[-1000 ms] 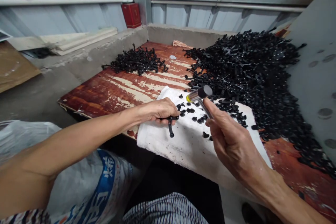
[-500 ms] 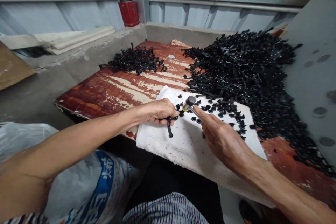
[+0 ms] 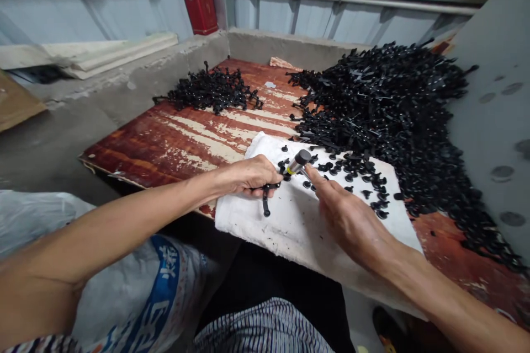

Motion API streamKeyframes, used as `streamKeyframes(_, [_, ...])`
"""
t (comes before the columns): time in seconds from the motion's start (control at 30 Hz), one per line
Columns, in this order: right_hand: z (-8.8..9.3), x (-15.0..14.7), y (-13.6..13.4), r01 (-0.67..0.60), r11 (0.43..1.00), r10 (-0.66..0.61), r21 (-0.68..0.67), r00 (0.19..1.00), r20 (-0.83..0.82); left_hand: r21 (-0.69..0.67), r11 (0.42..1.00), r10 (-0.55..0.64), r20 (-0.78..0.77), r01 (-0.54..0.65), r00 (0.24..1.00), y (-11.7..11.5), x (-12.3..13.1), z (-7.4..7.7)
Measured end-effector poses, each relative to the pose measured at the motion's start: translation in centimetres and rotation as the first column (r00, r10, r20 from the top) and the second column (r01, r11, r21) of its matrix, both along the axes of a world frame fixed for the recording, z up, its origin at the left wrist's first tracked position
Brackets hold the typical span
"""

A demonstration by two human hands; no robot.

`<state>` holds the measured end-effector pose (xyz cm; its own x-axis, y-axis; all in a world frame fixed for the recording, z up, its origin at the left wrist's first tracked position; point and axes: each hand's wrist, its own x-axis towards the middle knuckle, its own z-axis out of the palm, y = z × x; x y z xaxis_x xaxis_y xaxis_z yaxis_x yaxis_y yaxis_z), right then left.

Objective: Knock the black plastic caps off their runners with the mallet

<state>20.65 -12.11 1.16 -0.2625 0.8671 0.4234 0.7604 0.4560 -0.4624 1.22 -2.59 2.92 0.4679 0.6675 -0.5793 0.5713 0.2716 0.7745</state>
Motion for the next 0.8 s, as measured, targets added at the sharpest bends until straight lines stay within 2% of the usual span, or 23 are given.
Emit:
streamKeyframes(0.17, [0.4, -0.3, 0.1, 0.036, 0.988, -0.044, -0.151, 0.998, -0.050, 0.037, 0.999, 0.015, 0.000, -0.015, 1.000, 0.2, -0.3, -0.8])
streamKeyframes(0.23, [1.0, -0.3, 0.6, 0.026, 0.978, -0.044, -0.206, 0.996, -0.084, 0.097, 0.995, -0.033, 0.006, 0.032, 0.999, 0.0, -0.5, -0.7])
streamKeyframes(0.37, [2.1, -0.5, 2.3, 0.071, 0.952, -0.134, -0.297, 0.971, -0.197, 0.238, 0.953, -0.198, 0.014, 0.189, 0.980, -0.8, -0.6, 0.2])
streamKeyframes(0.43, [2.2, -0.8, 3.1, 0.042, 0.929, -0.142, -0.367, 0.957, -0.251, 0.295, 0.910, -0.307, 0.004, 0.292, 0.952, -1.3, -0.3, 0.8])
streamKeyframes(0.57, [1.7, -2.0, 3.9, -0.092, 0.844, -0.138, -0.528, 0.915, -0.379, 0.475, 0.756, -0.480, -0.064, 0.450, 0.875, -1.9, -0.3, 1.2])
streamKeyframes(0.6, [1.6, -2.3, 3.9, -0.115, 0.824, -0.153, -0.554, 0.897, -0.415, 0.511, 0.742, -0.466, -0.073, 0.434, 0.882, -1.9, -0.6, 1.1])
streamKeyframes(0.63, [1.5, -2.4, 3.8, -0.131, 0.809, -0.177, -0.573, 0.876, -0.449, 0.540, 0.756, -0.407, -0.055, 0.370, 0.912, -2.0, -0.9, 1.0])
streamKeyframes(0.7, [1.4, -2.6, 3.8, -0.138, 0.792, -0.240, -0.594, 0.825, -0.512, 0.557, 0.824, -0.178, 0.085, 0.102, 0.980, -2.0, -1.6, 0.7])
streamKeyframes(0.73, [1.4, -2.7, 3.8, -0.134, 0.792, -0.270, -0.596, 0.798, -0.539, 0.514, 0.855, -0.034, 0.192, -0.071, 0.981, -2.0, -2.0, 0.5])
streamKeyframes(0.77, [1.3, -2.7, 3.9, -0.127, 0.794, -0.297, -0.594, 0.771, -0.563, 0.421, 0.878, 0.104, 0.300, -0.229, 0.948, -2.1, -2.2, 0.3])
streamKeyframes(0.8, [1.3, -2.7, 4.0, -0.120, 0.799, -0.318, -0.589, 0.747, -0.584, 0.280, 0.899, 0.215, 0.388, -0.337, 0.896, -2.2, -2.4, 0.2])
